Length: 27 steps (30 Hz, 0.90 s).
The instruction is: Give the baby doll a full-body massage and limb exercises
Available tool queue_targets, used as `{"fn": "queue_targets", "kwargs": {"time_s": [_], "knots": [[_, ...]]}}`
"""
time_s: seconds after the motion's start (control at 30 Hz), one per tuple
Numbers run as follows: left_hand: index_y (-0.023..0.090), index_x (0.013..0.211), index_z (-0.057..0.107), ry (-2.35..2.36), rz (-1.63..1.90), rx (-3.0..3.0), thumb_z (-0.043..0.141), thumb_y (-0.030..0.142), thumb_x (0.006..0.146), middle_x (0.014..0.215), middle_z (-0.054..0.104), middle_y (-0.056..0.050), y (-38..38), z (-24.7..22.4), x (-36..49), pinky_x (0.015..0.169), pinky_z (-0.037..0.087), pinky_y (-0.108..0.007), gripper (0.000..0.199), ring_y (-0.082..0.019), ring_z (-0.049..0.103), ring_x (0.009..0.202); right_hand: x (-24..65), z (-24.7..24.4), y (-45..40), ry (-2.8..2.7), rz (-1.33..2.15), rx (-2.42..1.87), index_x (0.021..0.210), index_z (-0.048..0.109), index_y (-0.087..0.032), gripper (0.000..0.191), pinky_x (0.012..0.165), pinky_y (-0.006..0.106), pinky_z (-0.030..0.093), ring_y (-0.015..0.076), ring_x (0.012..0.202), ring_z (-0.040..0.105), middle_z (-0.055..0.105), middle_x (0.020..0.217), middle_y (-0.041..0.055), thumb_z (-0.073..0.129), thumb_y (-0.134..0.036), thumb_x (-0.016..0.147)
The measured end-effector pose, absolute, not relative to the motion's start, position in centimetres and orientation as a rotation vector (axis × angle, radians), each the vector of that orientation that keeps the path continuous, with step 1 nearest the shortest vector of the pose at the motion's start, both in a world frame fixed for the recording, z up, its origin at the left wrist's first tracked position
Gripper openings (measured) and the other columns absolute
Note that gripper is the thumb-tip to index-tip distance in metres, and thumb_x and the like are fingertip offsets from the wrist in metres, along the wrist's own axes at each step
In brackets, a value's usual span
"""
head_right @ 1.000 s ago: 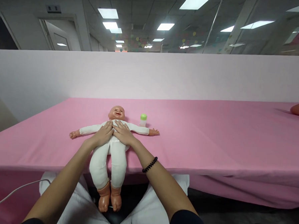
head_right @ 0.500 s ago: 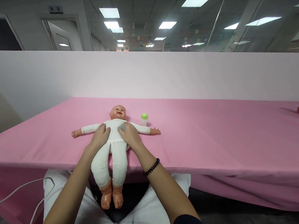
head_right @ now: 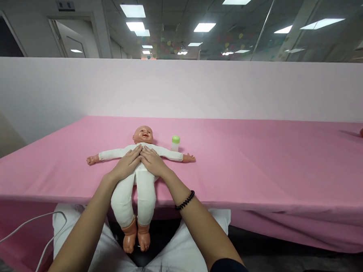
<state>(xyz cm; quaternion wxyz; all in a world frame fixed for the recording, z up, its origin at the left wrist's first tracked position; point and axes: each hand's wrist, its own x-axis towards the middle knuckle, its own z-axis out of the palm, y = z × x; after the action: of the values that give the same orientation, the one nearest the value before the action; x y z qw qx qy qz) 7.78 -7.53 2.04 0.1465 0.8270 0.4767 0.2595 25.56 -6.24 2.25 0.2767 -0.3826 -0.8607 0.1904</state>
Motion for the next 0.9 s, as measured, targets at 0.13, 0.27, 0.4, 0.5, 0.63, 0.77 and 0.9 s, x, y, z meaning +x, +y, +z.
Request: {"fn": "queue_targets", "kwargs": {"time_s": [0.13,0.27,0.4,0.5,0.63,0.77,0.9], "knots": [[0.014,0.160,0.030,1.530,0.661,2.332,0.024,0.036,0.102,0.170,0.021,-0.013,-7.1,2.0,8.0,0.129,0.011,-0.054,0.062,-0.024,0.016,0.160,25.6,2.2,-5.9,-2.327,0.558,-1.248,0.164,0.026,-0.020,0.062,0.129,0.054,0.003,0.0247,0.161,0.006,0.015,0.172,0.0066,0.032,-0.042,0.106],[0.017,0.159,0.032,1.637,0.690,2.232,0.029,0.040,0.102,0.170,0.020,-0.014,-6.7,1.5,7.8,0.126,0.015,-0.061,0.062,-0.030,0.014,0.160,25.6,2.0,-5.9,-2.231,0.576,-1.424,0.166,0.017,-0.018,0.074,0.128,0.055,0.003,0.0295,0.161,-0.001,0.001,0.173,0.0123,0.037,-0.053,0.104],[0.011,0.156,0.036,1.743,0.835,2.050,0.043,0.055,0.096,0.169,0.020,-0.021,-6.5,0.7,7.5,0.126,0.018,-0.057,0.075,-0.037,0.016,0.159,25.7,2.0,-6.6,-2.094,0.601,-1.517,0.165,0.018,-0.010,0.083,0.129,0.052,0.010,0.0339,0.160,0.002,0.008,0.172,0.0185,0.036,-0.061,0.102],[0.009,0.143,0.050,1.760,1.026,2.032,0.051,0.055,0.092,0.162,0.039,-0.023,-6.8,0.6,7.2,0.124,0.027,-0.053,0.068,-0.038,0.034,0.152,25.8,2.1,-7.1,-2.013,0.498,-1.536,0.158,0.036,-0.007,0.076,0.126,0.051,0.022,0.0363,0.157,0.024,0.031,0.165,0.0224,0.043,-0.057,0.101],[0.018,0.099,0.067,1.530,1.302,2.233,0.051,0.039,0.093,0.114,0.072,-0.014,-7.7,1.4,7.2,0.108,0.047,-0.046,0.027,-0.029,0.065,0.115,26.0,2.1,-7.1,-1.881,0.295,-1.419,0.119,0.071,-0.014,0.034,0.107,0.042,0.046,0.0300,0.119,0.065,0.072,0.124,0.0169,0.050,-0.031,0.099],[0.020,0.112,0.065,1.236,1.310,2.337,0.050,0.037,0.097,0.117,0.071,-0.011,-8.5,1.8,7.3,0.105,0.050,-0.042,0.027,-0.025,0.065,0.115,26.0,1.9,-7.1,-1.911,0.286,-1.092,0.095,0.076,-0.017,0.026,0.095,0.037,0.053,0.0236,0.097,0.070,0.077,0.101,0.0105,0.050,-0.023,0.095],[0.017,0.154,0.039,1.203,1.045,2.371,0.048,0.042,0.099,0.160,0.044,-0.015,-8.4,1.6,7.1,0.124,0.032,-0.046,0.062,-0.026,0.041,0.149,25.9,1.7,-7.1,-2.054,0.400,-0.841,0.115,0.075,-0.016,0.033,0.109,0.038,0.049,0.0234,0.120,0.067,0.074,0.125,0.0116,0.050,-0.022,0.094]]}}
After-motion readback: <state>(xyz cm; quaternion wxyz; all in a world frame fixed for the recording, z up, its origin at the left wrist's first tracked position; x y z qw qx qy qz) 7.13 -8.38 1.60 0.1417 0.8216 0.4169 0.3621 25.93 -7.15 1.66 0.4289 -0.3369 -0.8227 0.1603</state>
